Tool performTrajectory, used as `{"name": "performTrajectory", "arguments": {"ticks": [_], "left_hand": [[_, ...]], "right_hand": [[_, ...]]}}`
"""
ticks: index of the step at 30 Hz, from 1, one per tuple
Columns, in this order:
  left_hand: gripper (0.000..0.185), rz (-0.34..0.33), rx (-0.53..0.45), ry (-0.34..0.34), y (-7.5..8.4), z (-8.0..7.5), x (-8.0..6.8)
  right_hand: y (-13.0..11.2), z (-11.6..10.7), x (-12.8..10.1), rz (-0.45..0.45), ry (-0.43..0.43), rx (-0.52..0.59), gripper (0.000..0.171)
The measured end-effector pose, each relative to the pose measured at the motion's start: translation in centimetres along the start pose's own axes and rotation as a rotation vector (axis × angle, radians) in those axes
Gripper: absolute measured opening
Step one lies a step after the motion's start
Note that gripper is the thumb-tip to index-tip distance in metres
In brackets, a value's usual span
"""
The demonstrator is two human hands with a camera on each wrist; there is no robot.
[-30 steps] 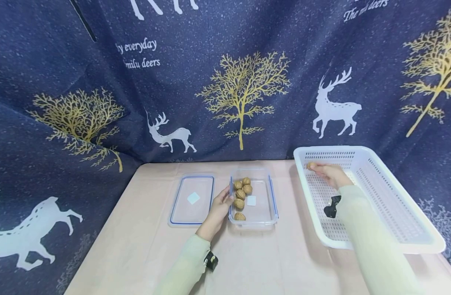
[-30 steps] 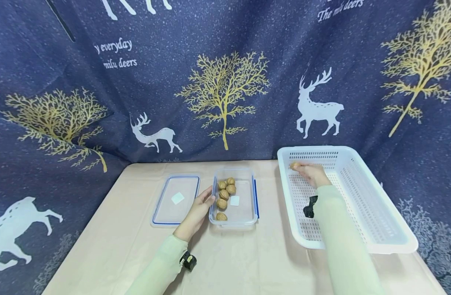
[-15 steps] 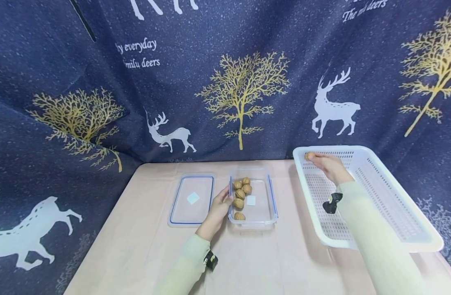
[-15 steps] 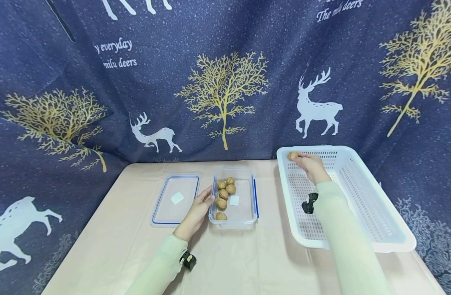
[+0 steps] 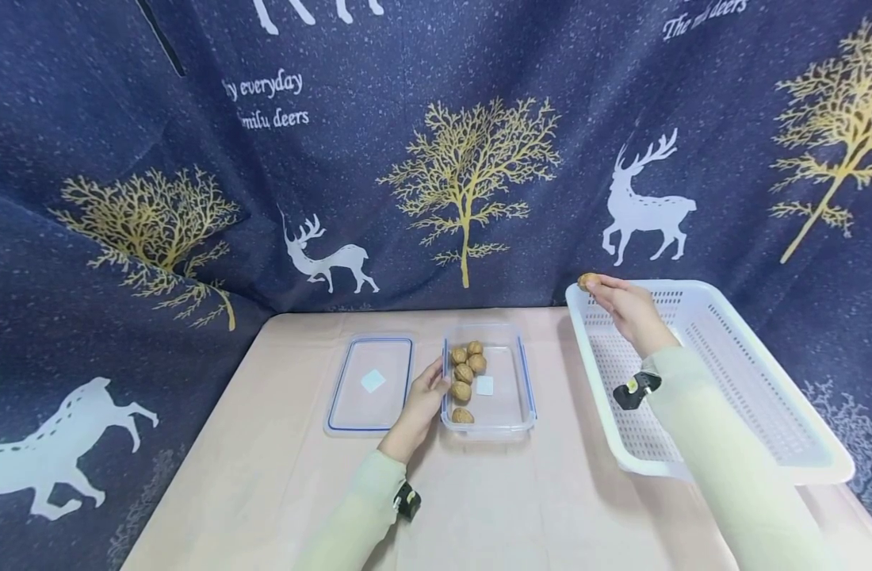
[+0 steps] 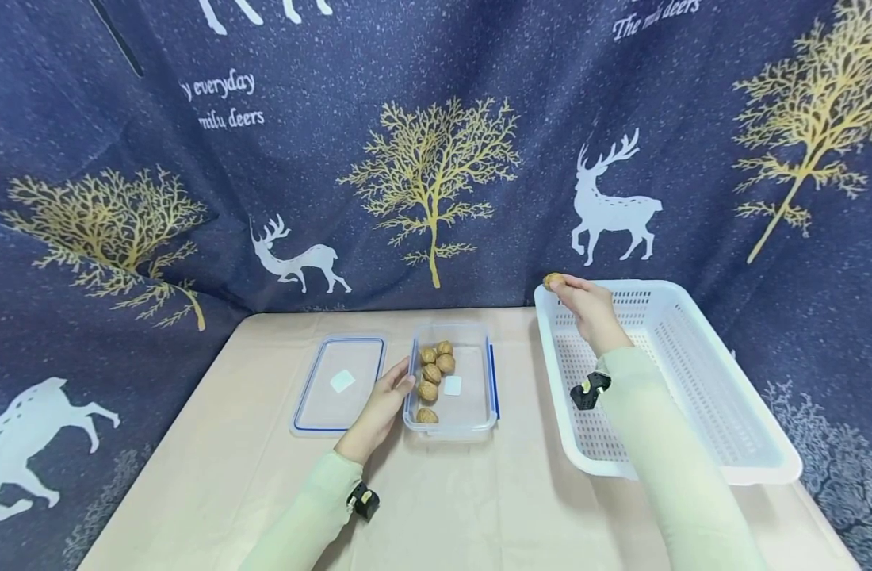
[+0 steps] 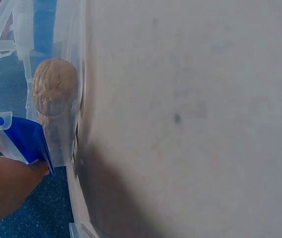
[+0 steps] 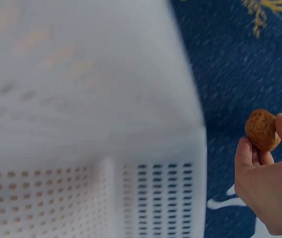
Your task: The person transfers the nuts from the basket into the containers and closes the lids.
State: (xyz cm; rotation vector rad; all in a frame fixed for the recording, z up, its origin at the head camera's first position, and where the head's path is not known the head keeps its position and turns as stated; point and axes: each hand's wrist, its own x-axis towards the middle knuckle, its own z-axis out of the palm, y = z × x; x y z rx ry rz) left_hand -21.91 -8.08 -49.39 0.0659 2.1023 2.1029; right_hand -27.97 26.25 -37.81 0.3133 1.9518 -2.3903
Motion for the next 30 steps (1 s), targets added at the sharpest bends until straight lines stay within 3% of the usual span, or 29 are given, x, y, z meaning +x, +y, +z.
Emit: {"name": "performTrajectory", "arguments": {"ticks": [13, 30], "left_hand": [[0.052, -0.004, -0.005, -0.01, 0.2, -0.2, 0.0], [0.052, -0.008, 0.005, -0.004, -0.2, -0.1, 0.1]], "right_hand": [[-1.1, 3.4, -2.2, -0.023, -0.043, 0.145, 0.066], [0.1, 8.4, -2.8, -0.006, -0.064, 0.024, 0.059]]}}
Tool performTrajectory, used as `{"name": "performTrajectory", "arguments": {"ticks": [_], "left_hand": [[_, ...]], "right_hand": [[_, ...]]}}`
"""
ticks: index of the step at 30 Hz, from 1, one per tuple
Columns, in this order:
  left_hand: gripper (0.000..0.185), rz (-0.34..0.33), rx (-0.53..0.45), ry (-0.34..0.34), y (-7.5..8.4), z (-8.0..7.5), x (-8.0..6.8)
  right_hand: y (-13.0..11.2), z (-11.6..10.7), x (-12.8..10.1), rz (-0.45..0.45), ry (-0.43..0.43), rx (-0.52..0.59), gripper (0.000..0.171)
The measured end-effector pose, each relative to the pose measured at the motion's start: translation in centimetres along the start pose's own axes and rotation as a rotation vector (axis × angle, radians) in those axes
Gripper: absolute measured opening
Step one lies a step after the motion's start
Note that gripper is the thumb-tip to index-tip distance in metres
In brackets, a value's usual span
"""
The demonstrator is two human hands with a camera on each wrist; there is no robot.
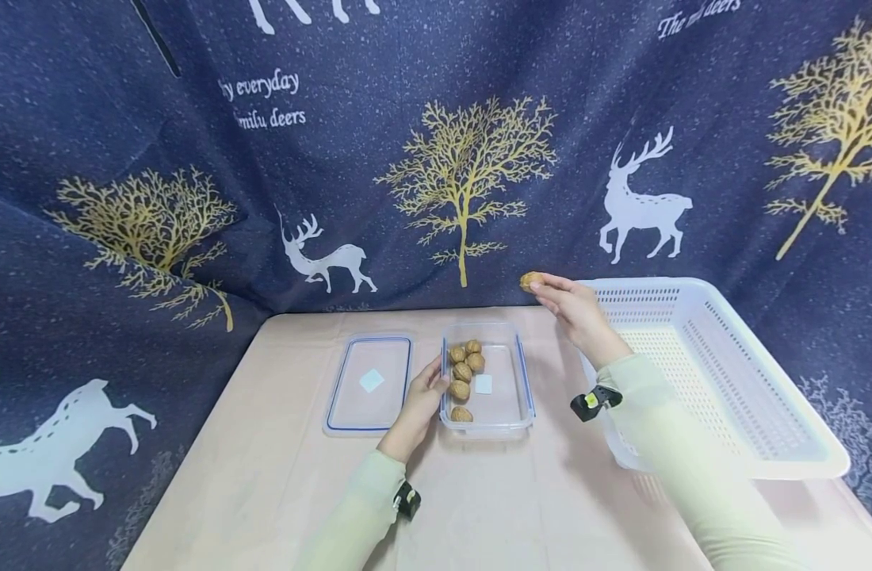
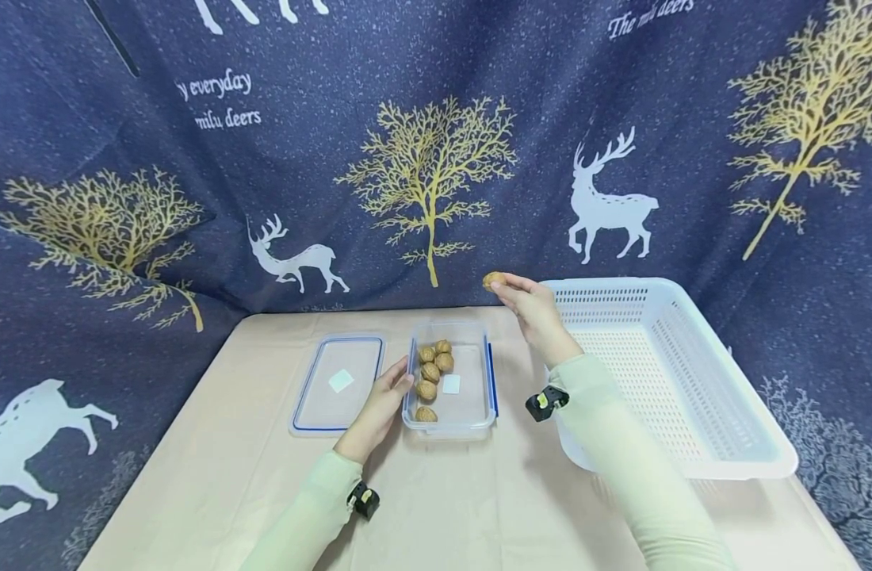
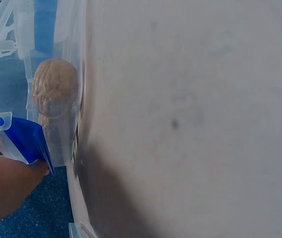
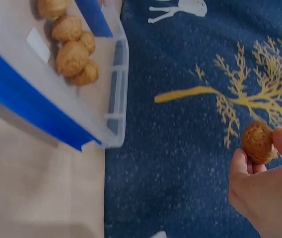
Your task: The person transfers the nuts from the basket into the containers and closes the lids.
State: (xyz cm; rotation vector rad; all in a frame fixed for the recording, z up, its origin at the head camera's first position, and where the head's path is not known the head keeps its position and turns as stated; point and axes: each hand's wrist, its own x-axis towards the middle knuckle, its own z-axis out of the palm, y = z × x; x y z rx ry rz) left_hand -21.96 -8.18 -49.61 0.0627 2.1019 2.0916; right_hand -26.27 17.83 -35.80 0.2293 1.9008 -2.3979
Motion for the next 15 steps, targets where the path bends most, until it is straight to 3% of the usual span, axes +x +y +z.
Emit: {"name": "performTrajectory", "arguments": {"ticks": [15], "left_hand": [[0.052, 0.013, -0.008, -0.021, 0.1, 0.0, 0.0]], "right_hand": [[2.2, 3.1, -0.3, 0.014, -0.05, 0.028, 0.055]]}}
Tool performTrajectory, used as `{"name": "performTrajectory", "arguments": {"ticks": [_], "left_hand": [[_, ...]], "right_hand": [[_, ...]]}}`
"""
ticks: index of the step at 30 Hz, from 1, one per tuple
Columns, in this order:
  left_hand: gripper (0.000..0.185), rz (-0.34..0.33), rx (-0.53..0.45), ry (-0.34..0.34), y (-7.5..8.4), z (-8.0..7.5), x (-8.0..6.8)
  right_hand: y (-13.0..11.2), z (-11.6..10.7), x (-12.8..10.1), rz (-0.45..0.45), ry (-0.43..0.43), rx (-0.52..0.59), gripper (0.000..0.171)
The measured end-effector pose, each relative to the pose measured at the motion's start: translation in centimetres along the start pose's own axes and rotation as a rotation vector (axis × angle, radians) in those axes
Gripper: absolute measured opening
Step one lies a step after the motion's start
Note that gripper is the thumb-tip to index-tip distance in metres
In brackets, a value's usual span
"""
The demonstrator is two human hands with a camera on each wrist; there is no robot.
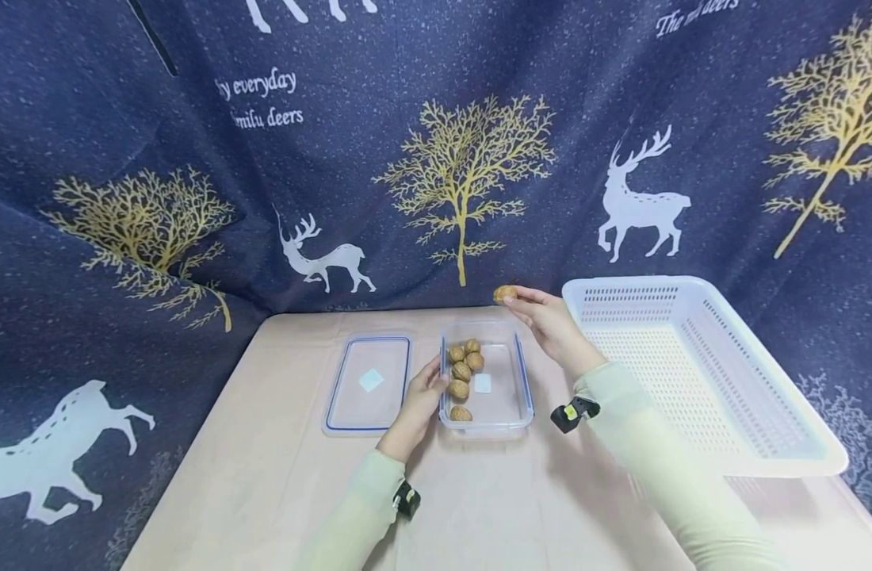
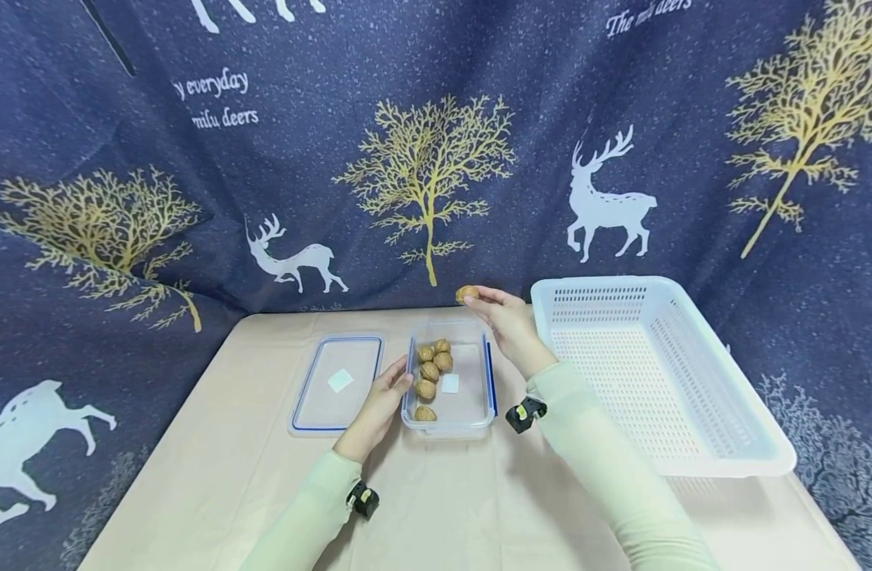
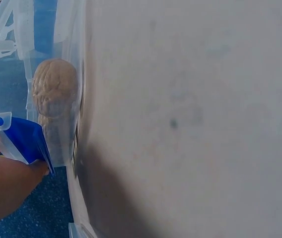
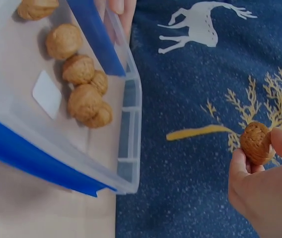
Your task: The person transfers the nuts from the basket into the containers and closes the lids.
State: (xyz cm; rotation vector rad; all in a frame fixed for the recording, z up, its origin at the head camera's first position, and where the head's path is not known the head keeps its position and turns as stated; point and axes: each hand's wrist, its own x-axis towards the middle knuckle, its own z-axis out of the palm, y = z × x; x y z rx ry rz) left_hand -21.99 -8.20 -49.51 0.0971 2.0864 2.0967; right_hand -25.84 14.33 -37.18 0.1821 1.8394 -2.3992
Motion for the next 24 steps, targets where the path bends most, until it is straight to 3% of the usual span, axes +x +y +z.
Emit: {"name": "performTrajectory", "arguments": {"ticks": [10, 24], "left_hand": [[0.051, 0.002, 0.005, 0.01, -0.2, 0.0, 0.3], [0.051, 0.005, 0.018, 0.011, -0.3, 0.0, 0.3]], "right_hand": [[1.8, 1.4, -0.5, 0.035, -0.031, -0.054, 0.053], [5.5, 2.9, -0.5, 0.029, 0.019, -0.072, 0.049]]}}
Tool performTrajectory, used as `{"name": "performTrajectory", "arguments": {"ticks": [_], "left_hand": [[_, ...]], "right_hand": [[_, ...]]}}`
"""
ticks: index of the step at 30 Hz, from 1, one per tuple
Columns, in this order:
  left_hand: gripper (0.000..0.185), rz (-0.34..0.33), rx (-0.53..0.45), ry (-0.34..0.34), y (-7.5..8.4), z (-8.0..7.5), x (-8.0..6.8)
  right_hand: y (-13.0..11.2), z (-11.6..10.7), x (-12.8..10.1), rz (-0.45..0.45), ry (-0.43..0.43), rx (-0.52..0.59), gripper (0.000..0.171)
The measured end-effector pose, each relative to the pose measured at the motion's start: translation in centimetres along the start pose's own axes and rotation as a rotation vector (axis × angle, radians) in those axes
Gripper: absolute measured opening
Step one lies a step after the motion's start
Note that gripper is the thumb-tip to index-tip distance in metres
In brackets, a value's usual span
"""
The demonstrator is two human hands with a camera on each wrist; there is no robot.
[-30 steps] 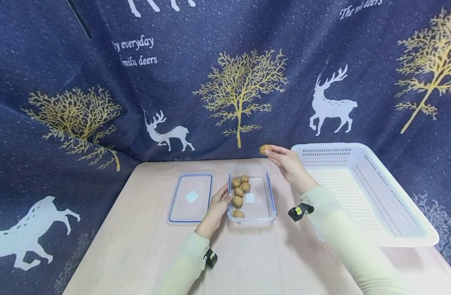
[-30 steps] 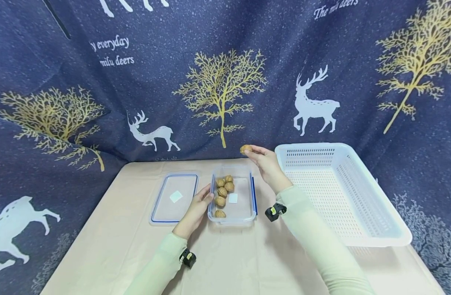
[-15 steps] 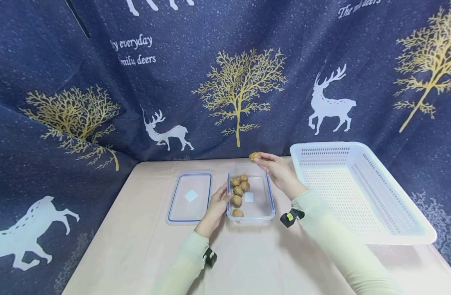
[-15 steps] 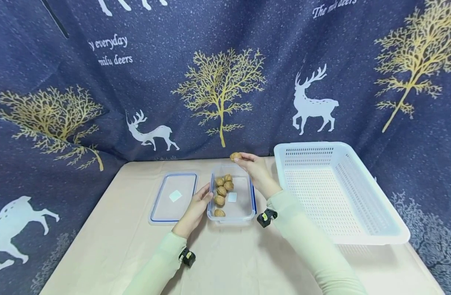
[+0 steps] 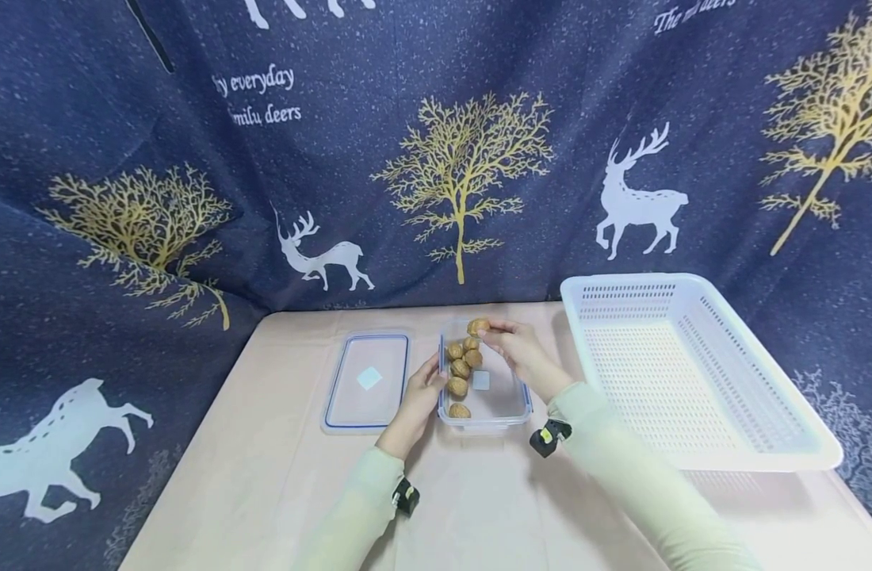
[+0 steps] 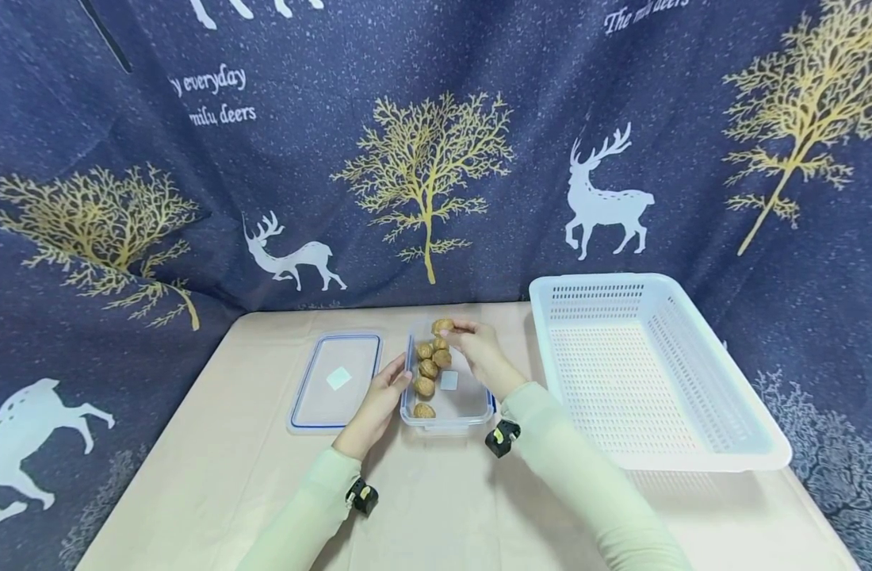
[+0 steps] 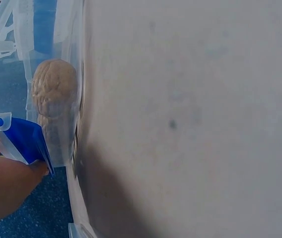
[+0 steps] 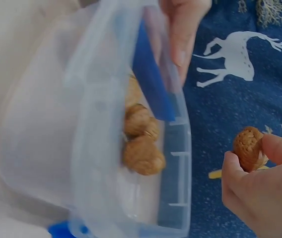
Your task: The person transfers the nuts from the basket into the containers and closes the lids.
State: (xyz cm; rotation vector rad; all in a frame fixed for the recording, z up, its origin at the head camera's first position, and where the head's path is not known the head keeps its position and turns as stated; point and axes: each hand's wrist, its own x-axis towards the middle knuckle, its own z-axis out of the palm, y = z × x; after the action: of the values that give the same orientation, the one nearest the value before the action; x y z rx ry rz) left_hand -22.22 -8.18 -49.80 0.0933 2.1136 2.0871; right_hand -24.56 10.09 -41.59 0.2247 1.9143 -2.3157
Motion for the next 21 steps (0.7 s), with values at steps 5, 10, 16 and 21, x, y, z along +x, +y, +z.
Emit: {"name": "performTrajectory", "arguments": {"ticks": [5, 10, 16, 21], "left_hand": [[0.05, 0.004, -0.001, -0.001, 0.1, 0.0, -0.1], [0.051, 0.0, -0.003, -0.022, 1.9, 0.1, -1.1], [0.051, -0.005, 0.004, -0.046, 3.0, 0.1, -1.8], [0.052, -0.014, -0.018, -0.042, 1.2, -0.2, -0.5]], "right_hand": [[1.3, 0.4, 0.1, 0.04, 0.012, -0.008, 0.046], [2.6, 0.8, 0.0, 0.058, 0.001, -0.034, 0.046], [3.3, 0.9, -0.3, 0.097, -0.009, -0.107, 0.045], [5.1, 0.5, 0.3, 0.072, -0.036, -0.095, 0.046]]}}
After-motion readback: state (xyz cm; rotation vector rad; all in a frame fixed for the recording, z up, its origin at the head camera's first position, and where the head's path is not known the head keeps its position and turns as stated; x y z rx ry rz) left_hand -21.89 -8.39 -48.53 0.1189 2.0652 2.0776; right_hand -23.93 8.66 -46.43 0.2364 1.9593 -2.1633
